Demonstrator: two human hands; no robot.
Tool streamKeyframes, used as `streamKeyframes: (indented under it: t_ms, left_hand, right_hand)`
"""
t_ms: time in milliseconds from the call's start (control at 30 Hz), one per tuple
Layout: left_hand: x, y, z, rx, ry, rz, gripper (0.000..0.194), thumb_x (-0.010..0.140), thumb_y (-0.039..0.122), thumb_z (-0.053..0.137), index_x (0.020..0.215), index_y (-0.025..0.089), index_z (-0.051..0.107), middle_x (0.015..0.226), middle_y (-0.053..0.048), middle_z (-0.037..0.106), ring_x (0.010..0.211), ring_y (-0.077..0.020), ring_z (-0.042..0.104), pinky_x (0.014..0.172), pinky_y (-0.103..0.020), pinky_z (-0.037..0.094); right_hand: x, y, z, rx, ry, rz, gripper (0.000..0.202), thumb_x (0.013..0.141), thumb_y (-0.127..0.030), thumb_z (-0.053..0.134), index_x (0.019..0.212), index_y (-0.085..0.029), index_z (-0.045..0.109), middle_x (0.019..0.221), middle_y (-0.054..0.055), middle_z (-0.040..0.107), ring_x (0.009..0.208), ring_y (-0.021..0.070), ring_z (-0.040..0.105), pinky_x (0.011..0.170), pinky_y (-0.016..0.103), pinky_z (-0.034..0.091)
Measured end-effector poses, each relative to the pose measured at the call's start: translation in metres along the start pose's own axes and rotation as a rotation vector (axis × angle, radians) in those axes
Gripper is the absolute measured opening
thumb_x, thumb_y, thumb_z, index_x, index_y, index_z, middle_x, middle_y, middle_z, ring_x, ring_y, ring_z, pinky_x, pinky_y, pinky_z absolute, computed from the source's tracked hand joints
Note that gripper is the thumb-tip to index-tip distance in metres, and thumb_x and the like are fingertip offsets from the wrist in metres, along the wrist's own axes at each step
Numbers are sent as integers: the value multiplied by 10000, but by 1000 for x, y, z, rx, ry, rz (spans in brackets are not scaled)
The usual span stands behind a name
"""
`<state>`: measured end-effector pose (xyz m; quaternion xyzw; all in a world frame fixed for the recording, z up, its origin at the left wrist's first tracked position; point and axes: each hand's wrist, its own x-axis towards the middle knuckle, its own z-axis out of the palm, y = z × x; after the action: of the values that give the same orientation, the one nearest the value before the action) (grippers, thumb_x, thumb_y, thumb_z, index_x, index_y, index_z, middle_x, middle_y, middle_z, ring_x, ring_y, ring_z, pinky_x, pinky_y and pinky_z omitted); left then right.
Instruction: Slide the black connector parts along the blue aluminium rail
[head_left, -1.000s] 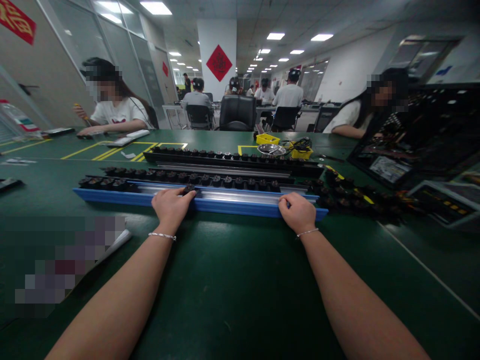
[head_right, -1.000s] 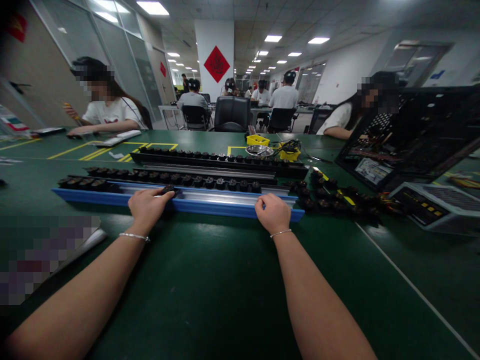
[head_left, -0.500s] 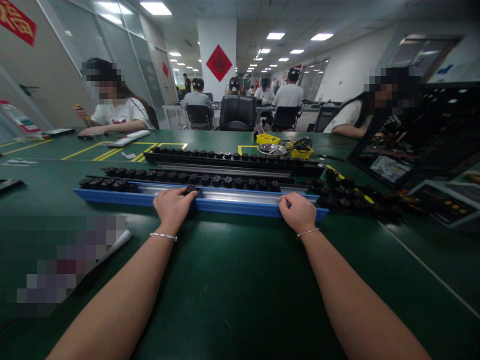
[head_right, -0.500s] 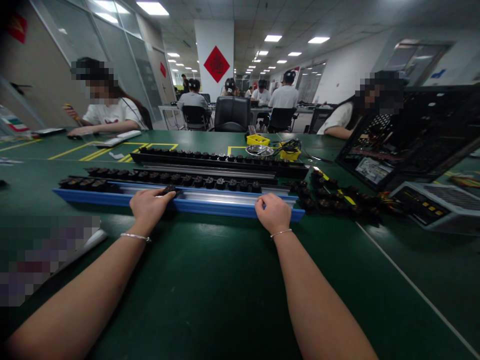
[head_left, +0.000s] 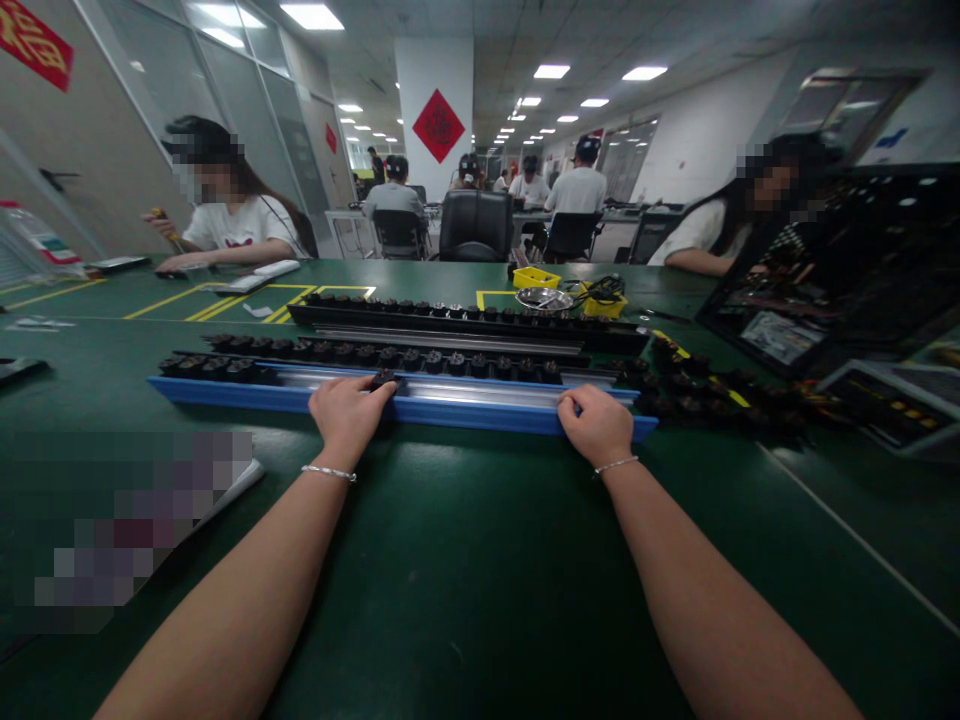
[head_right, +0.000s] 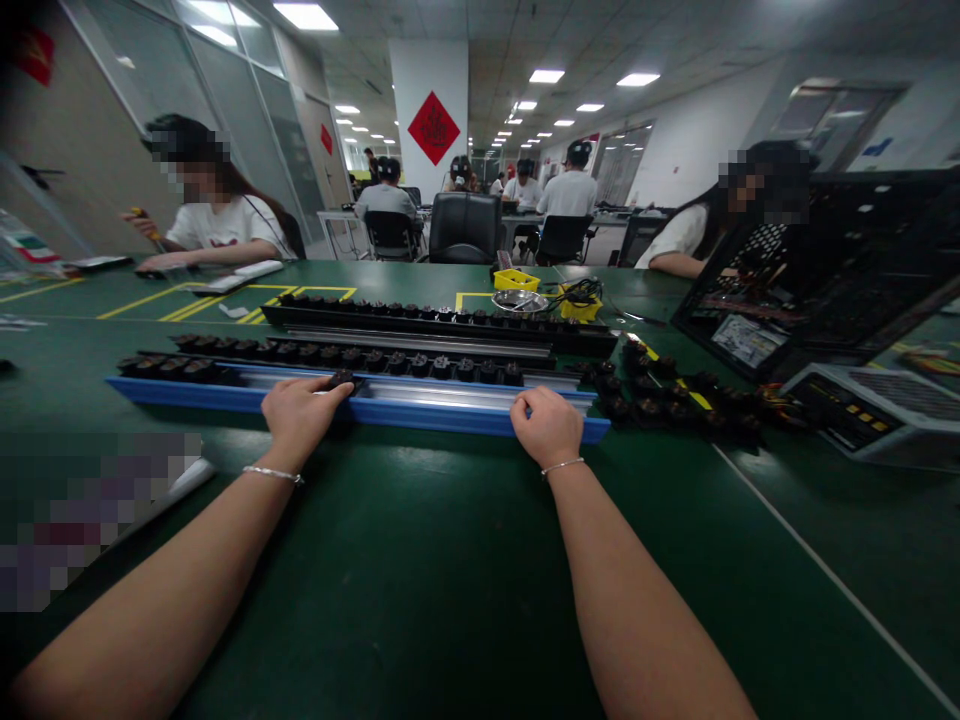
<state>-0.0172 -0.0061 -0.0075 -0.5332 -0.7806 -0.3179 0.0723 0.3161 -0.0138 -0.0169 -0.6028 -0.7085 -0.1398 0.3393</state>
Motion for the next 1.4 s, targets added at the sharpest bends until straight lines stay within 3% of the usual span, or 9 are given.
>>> streamKeyframes:
  t_ms: [567, 867, 1400]
  left_hand:
    - [0, -1, 1, -20, 14, 34, 434, 712, 557, 520, 908, 231, 729, 894, -73, 704, 970, -271, 544, 877, -367, 347]
    - [-3, 6, -4, -4, -34, 7, 394, 713, 555, 523, 905, 274, 722, 909, -40, 702, 984, -263, 535, 882, -370, 333]
    - [-6, 8, -6, -12, -20, 40, 393, 709, 551, 549, 909, 262, 725, 929, -50, 704, 999, -280, 531, 890, -396, 324]
  right_hand:
    - [0, -1, -1, -9, 1, 14, 239, 767, -223, 445, 688, -210, 670, 760, 17, 667, 700, 153, 563, 587, 257, 339]
    - [0, -2, -2, -10, 2, 6, 241, 772, -219, 448, 685, -203, 672, 752, 14, 667, 707, 146, 566, 603, 251, 342]
    - [0, -1, -1, -17, 11, 2, 230, 763, -222, 454, 689, -207, 671, 752, 9, 665, 701, 145, 567, 604, 251, 346]
